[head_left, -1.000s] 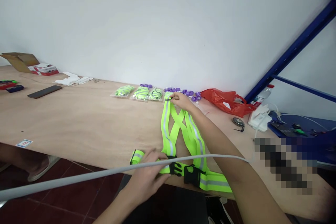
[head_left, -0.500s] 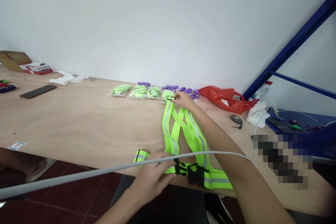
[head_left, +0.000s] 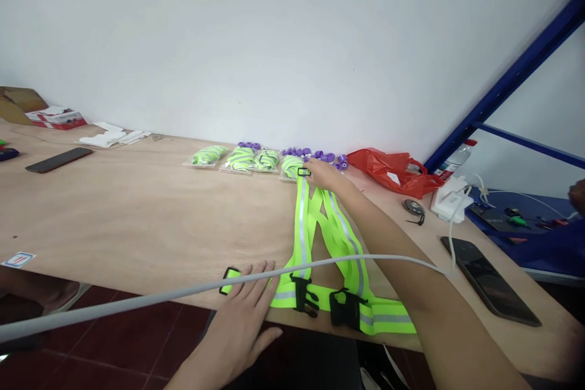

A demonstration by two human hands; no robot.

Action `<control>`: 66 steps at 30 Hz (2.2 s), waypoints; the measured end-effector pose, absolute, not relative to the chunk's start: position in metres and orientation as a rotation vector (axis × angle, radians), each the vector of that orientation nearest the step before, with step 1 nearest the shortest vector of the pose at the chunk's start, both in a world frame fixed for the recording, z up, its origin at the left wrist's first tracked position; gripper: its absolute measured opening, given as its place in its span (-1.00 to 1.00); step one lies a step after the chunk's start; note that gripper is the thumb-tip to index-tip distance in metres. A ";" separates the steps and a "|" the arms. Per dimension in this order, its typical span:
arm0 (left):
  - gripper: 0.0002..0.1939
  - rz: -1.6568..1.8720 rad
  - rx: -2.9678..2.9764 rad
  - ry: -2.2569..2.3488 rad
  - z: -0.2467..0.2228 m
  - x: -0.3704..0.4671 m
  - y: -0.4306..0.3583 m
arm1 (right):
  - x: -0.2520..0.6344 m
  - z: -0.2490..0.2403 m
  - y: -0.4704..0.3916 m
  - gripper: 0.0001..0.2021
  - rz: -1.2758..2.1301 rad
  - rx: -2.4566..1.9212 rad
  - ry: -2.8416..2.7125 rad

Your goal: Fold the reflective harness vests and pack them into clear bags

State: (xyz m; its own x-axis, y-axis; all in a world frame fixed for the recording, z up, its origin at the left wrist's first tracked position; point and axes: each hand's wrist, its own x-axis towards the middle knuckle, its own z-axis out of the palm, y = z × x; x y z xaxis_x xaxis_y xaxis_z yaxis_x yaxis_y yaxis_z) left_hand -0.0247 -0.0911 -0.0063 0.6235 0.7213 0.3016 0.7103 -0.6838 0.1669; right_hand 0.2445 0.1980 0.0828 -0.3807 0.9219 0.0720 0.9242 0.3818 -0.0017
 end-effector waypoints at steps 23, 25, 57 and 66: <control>-0.04 0.535 2.861 1.253 -0.001 -0.047 -0.097 | 0.254 0.059 0.209 -0.64 0.091 -1.702 -2.471; -0.12 0.550 2.848 1.199 0.011 -0.044 -0.093 | 0.249 0.057 0.205 -0.63 0.089 -1.690 -2.458; -0.52 0.257 2.557 1.064 0.030 -0.018 -0.051 | 0.268 0.056 -0.102 -0.37 0.588 -1.559 -2.461; -0.63 0.259 2.468 1.121 0.036 -0.018 -0.050 | 0.273 0.055 -0.110 -0.23 0.797 -1.737 -2.382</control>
State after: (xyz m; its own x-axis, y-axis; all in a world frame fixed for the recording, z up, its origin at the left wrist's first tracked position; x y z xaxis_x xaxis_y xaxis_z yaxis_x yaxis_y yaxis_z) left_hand -0.0179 -0.0502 0.0356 0.6583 0.7527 -0.0024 0.6756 -0.5895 0.4428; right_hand 0.2725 -0.1104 0.0548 -0.3506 0.9083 -0.2282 0.8627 0.2185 -0.4560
